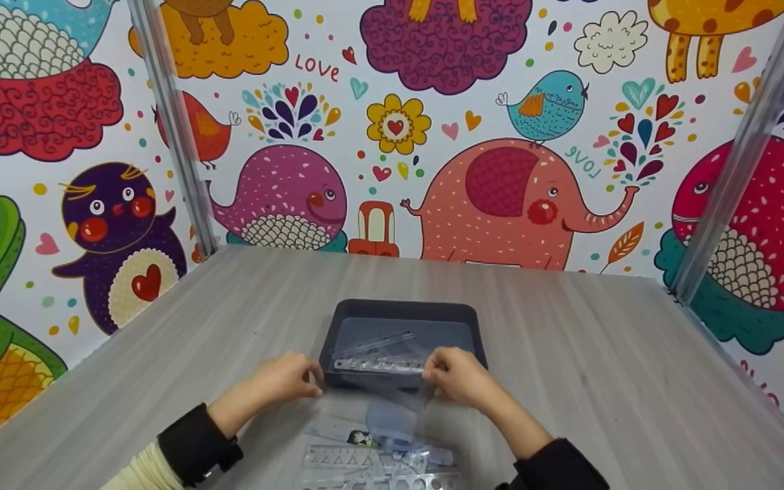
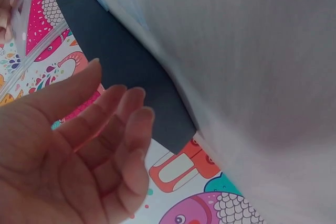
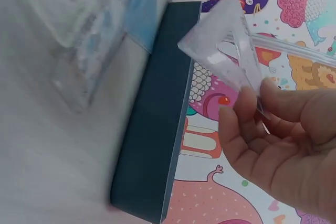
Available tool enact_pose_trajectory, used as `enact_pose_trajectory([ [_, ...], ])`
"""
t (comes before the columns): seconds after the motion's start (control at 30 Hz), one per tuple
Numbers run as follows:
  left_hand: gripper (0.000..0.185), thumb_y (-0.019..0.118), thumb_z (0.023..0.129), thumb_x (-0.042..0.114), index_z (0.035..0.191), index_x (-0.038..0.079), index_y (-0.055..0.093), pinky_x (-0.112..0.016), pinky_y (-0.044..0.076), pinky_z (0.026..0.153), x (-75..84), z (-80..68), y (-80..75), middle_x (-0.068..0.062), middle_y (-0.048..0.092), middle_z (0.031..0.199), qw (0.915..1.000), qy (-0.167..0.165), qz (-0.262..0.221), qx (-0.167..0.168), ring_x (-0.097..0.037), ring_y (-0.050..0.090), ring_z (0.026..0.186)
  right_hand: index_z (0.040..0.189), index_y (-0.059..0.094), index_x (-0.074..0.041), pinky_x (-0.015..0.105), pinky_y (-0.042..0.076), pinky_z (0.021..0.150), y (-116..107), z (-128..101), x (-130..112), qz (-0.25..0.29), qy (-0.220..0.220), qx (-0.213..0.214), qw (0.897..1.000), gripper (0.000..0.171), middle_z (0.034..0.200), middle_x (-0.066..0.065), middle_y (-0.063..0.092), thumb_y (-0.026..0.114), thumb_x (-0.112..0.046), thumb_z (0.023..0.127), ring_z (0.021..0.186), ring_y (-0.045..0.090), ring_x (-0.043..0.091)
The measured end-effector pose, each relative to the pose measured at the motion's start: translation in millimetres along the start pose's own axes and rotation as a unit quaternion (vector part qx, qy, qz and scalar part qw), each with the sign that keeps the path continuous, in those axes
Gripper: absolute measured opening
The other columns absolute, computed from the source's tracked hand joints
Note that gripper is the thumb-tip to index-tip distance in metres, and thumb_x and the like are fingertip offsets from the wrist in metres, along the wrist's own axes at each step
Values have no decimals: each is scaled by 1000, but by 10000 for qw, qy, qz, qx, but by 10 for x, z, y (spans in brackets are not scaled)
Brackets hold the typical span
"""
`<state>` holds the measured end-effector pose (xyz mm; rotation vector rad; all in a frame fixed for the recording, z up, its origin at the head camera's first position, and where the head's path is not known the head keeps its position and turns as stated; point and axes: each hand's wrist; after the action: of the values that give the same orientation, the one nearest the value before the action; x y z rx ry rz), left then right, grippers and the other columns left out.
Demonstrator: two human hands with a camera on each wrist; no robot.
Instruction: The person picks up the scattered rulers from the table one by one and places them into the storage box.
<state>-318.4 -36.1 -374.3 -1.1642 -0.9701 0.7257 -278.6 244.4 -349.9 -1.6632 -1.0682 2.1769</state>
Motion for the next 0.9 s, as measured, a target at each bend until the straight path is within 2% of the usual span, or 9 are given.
enact_pose_trajectory([
  [0.13,18,68,62,24,74,12,62,-32,41,59,-6,-8,0,0,58,72,10000,20,-73,-20,-17,53,68,76,50,2,21,38,46,22,135,54,-409,-427,707,9957,13,60,2,43,51,-11,81,51,42,6],
  [0.2,18,68,62,24,73,12,62,-31,41,58,-12,-11,3,1,58,71,10000,43,-68,-11,-16,53,67,74,51,-1,21,37,45,37,203,102,-822,-580,1146,9883,10,60,0,44,53,-10,79,50,41,5],
  [0.3,16,68,62,24,72,13,62,-30,41,57,-18,-19,10,1,57,69,10000,64,-42,-13,-15,52,65,73,53,-5,20,38,47,41,289,171,-1341,-536,1744,9740,5,61,-2,44,56,-8,77,53,41,6],
  [0.37,15,68,62,24,71,13,61,-29,41,57,-22,-24,13,2,57,69,10000,41,-64,-44,-15,52,65,73,54,-6,20,38,48,25,337,209,-1470,-435,2000,9677,5,63,-2,45,56,-8,76,54,42,7],
  [0.5,15,68,63,25,72,14,61,-30,41,58,-25,-29,13,2,57,69,9999,-13,-105,-86,-15,52,66,73,55,-3,21,38,48,-21,413,264,-972,-189,2229,9698,5,61,1,48,55,-7,78,53,44,9],
  [0.57,16,67,63,25,73,13,62,-30,41,58,-24,-31,8,2,57,70,9999,29,-105,-68,-15,52,67,73,56,-3,21,38,48,-28,437,284,-971,-171,2413,9654,6,62,2,48,56,-7,77,54,43,9],
  [0.67,18,66,65,26,77,13,62,-30,42,58,-17,-40,-2,1,59,74,9998,175,7,-19,-16,54,70,71,57,-4,22,36,50,-14,460,336,-1568,-221,2600,9525,5,64,1,47,58,-6,76,56,42,10],
  [0.77,20,66,66,27,80,13,63,-30,43,59,-8,-50,-8,0,60,77,9995,291,89,-5,-17,55,73,69,56,-5,23,35,51,12,466,424,-2296,-345,2546,9388,6,65,0,43,59,-5,74,59,39,10],
  [0.9,21,65,67,28,81,13,63,-30,43,61,-1,-58,-12,-1,60,79,9994,319,90,-63,-17,55,75,65,54,-6,23,37,51,32,460,565,-2718,-649,2181,9350,10,64,-2,41,59,1,71,59,39,10],
])
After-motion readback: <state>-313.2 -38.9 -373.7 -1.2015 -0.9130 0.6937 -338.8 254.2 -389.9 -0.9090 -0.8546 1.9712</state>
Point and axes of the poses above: each hand's wrist, its own z-axis towards the middle knuckle, its own y-axis out of the palm, x = y × z
